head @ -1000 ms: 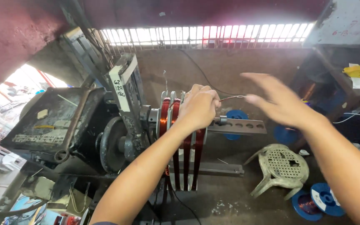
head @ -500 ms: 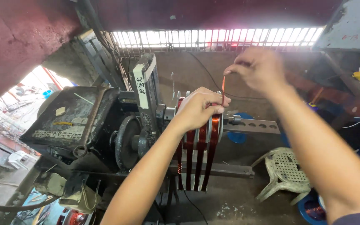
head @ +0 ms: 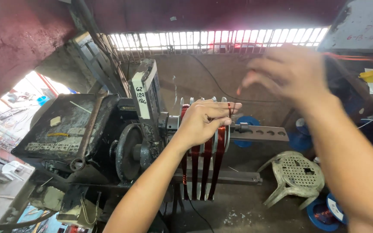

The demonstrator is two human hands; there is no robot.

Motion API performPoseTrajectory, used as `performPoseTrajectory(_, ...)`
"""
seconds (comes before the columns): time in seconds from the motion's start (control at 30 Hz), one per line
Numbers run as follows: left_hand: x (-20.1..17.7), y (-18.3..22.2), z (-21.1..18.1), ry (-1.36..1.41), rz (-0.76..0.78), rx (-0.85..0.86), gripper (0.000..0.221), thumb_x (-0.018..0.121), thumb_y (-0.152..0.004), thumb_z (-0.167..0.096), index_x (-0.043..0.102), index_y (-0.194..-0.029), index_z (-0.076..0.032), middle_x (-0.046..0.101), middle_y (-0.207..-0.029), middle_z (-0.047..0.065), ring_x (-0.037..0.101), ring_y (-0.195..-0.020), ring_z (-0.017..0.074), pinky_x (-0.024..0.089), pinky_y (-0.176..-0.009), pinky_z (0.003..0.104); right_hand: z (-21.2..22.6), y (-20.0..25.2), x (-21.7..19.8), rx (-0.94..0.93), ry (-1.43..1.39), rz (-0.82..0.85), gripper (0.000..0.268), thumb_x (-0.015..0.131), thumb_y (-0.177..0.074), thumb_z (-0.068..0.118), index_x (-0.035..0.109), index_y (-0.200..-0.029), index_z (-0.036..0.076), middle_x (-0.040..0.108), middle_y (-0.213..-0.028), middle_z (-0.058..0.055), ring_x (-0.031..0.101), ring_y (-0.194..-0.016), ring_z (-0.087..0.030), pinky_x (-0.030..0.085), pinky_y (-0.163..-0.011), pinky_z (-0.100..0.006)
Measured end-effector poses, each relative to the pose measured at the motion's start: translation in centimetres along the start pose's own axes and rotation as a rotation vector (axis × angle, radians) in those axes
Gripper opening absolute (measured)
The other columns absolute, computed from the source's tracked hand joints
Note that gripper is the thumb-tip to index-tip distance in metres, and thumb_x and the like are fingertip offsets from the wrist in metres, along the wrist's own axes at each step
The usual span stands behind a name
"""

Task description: Winding copper wire onto a machine to create electromagnetic coils for motor or transformer repair.

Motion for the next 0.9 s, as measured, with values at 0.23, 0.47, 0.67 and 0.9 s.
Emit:
performPoseTrajectory(0.23, -0.2, 0.4, -1.3, -0.118, -0.036, -0.003, 0.019, 0.078, -0.087, -0.026, 0.077, -0.105, -0.022, 0.076, -0.112, -0.001, 0.074, -0.093, 0.0237, 0.050, -0.084, 0.032, 5.1, 7.9, 8.0, 0.442, -0.303, 0.796, 0.035, 0.057, -0.096, 0.037, 0.070, -0.074, 0.013, 0.075, -0.069, -0.009, 0.074, -0.074, -0.034, 0.057, -0.068, -0.047)
performPoseTrajectory(0.47, -0.3, -0.1, -1.0, -0.058, -0.001, 0.041, 0.011, 0.071, -0.090, -0.018, 0.078, -0.099, -0.019, 0.073, -0.118, -0.001, 0.074, -0.105, 0.0188, 0.052, -0.081, 0.029, 3.6, 2.5, 1.4, -0.231, 0.167, 0.279, 0.023, 0.073, -0.084, 0.026, 0.071, -0.104, 0.017, 0.066, -0.080, 0.000, 0.060, -0.069, -0.020, 0.050, -0.054, -0.031)
performPoseTrajectory(0.67, -0.4, -0.1, -0.8, -0.112, -0.023, -0.012, 0.019, 0.078, -0.086, -0.029, 0.077, -0.105, -0.026, 0.077, -0.111, -0.004, 0.073, -0.102, 0.0210, 0.051, -0.088, 0.031, 1.4, 7.4, 11.6, 0.436, -0.249, 0.451, 0.025, 0.058, -0.097, 0.034, 0.068, -0.088, 0.013, 0.070, -0.077, -0.011, 0.069, -0.079, -0.037, 0.054, -0.068, -0.048)
performPoseTrajectory(0.9, -0.6, -0.3, -2.1, -0.079, -0.052, -0.019, 0.016, 0.076, -0.088, -0.024, 0.077, -0.103, -0.018, 0.077, -0.109, 0.002, 0.074, -0.101, 0.0261, 0.051, -0.087, 0.035, 10.7, 13.5, 2.9, -0.258, 0.044, 0.603, 0.038, 0.045, -0.086, 0.013, 0.056, -0.119, 0.001, 0.063, -0.085, -0.007, 0.067, -0.065, -0.026, 0.055, -0.050, -0.035)
Point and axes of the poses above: each hand's wrist, its own y-axis away from the middle knuckle, its own x-axis out of the palm, z = x × y, the point moved 10 cm from there along -y, towards the middle knuckle
